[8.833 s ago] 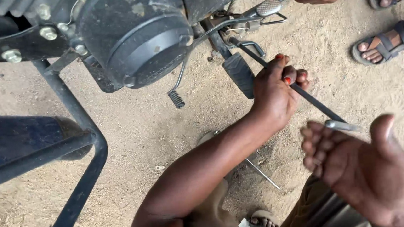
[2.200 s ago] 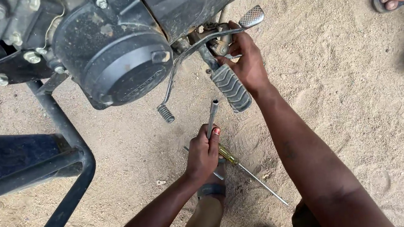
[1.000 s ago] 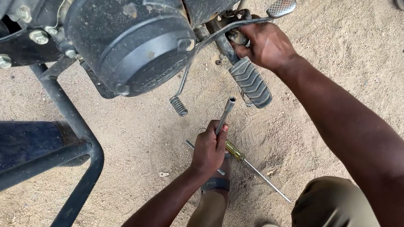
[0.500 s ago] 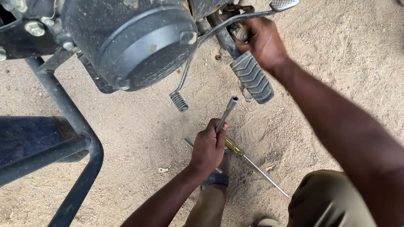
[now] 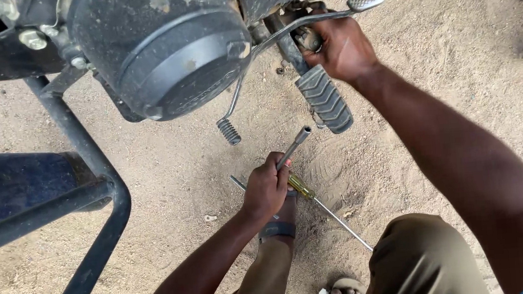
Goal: The recorder is seen repairing the footrest and associated components on a motorcycle using hand tools.
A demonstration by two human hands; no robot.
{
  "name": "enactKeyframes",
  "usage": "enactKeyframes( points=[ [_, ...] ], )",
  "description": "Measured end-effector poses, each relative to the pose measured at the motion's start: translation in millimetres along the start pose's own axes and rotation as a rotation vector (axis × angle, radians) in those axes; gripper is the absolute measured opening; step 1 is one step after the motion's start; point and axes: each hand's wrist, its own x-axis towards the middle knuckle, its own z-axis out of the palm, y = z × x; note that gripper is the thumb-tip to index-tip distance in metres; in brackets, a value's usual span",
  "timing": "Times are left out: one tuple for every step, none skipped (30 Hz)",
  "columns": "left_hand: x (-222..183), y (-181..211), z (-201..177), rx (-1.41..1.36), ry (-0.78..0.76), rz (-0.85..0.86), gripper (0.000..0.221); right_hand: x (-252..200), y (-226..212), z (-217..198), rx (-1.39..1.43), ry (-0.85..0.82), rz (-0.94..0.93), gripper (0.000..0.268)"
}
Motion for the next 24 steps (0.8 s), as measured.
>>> enactKeyframes(
  points=[
    [-1.3, -3.3, 0.2, -0.009, -0.002, 0.017, 0.015, -0.9, 1.8, 10.5, 0.138, 0.091, 0.026, 0.034],
    [-2.1, -6.2, 0.5, -0.019, -0.005, 0.034, 0.015, -1.4, 3.8, 20.5, 0.277, 0.182, 0.053, 0.030],
    [-2.5, -6.4, 0.0, -0.021, -0.005, 0.033, 0.015, -0.9, 9.4, 26.7, 0.275, 0.180, 0.054, 0.030],
    [-2.5, -6.5, -0.4, -0.014, -0.008, 0.027, 0.014, -0.2, 15.2, 32.8, 0.344, 0.234, 0.043, 0.027],
    [-2.1, -6.9, -2.0, -0.004, -0.012, 0.022, 0.014, 1.2, 20.5, 39.0, 0.414, 0.290, 0.031, 0.025],
    [-2.8, -9.6, -1.5, -0.004, -0.013, 0.022, 0.014, 2.5, 15.1, 26.2, 0.413, 0.290, 0.032, 0.025],
    [-2.2, -12.0, -1.5, 0.041, -0.011, 0.040, 0.014, 5.4, 9.3, 12.2, 0.288, 0.221, 0.011, 0.027],
    [-1.9, -14.4, -1.0, 0.086, -0.010, 0.058, 0.013, 7.7, 3.8, -1.7, 0.163, 0.152, -0.009, 0.030],
    [-0.6, -19.6, -1.5, 0.086, -0.016, 0.056, 0.013, 5.5, 3.5, -3.5, 0.165, 0.150, -0.003, 0.030],
    [0.3, -25.3, -1.4, 0.208, 0.003, 0.124, 0.013, 2.8, 3.7, -4.8, 0.110, 0.126, -0.033, 0.036],
    [-1.0, -31.6, -1.3, 0.331, 0.020, 0.189, 0.014, -1.0, 3.4, -4.2, 0.058, 0.099, -0.062, 0.042],
    [-5.4, -34.9, -0.8, 0.332, 0.012, 0.183, 0.014, -4.0, 18.3, 18.2, 0.064, 0.095, -0.056, 0.042],
    [-2.7, -38.6, -0.8, 0.423, -0.025, 0.149, 0.017, -0.1, 33.6, 37.0, 0.273, 0.133, 0.001, 0.029],
    [0.5, -42.4, -1.1, 0.513, -0.063, 0.114, 0.021, 4.6, 49.0, 55.7, 0.481, 0.169, 0.058, 0.021],
    [1.4, -43.9, -5.7, 0.517, -0.064, 0.108, 0.021, -1.5, 36.0, 40.6, 0.487, 0.165, 0.057, 0.021],
    [2.1, -45.3, -9.6, 0.553, -0.115, 0.021, 0.020, -8.0, 23.7, 25.3, 0.523, 0.248, -0.060, 0.024],
    [-2.6, -46.0, -10.8, 0.586, -0.177, -0.071, 0.020, -20.8, 12.6, 11.7, 0.559, 0.326, -0.166, 0.030],
    [-16.1, -61.7, -8.0, 0.585, -0.187, -0.080, 0.020, -40.7, 11.5, 20.1, 0.566, 0.318, -0.156, 0.030],
    [-16.6, -75.7, -6.3, 0.635, -0.199, -0.064, 0.022, -54.4, 13.2, 19.8, 0.532, 0.450, -0.212, 0.041],
    [-16.9, -88.1, -4.1, 0.685, -0.211, -0.048, 0.024, -68.7, 15.2, 18.3, 0.495, 0.581, -0.269, 0.055],
    [-15.4, -86.1, -5.8, 0.693, -0.210, -0.034, 0.024, -68.8, 72.1, 62.1, 0.492, 0.596, -0.270, 0.055],
    [-14.3, -83.9, -6.8, 0.725, -0.276, -0.091, 0.023, -73.0, 118.9, 112.2, 0.864, 0.620, 0.090, 0.040],
    [-21.8, -81.9, -6.6, 0.755, -0.357, -0.156, 0.022, -83.5, 150.4, 172.5, 1.225, 0.609, 0.479, 0.029],
    [-29.8, -94.2, -3.1, 0.762, -0.370, -0.151, 0.022, -95.1, 145.9, 178.0, 1.230, 0.619, 0.491, 0.029]
  ],
)
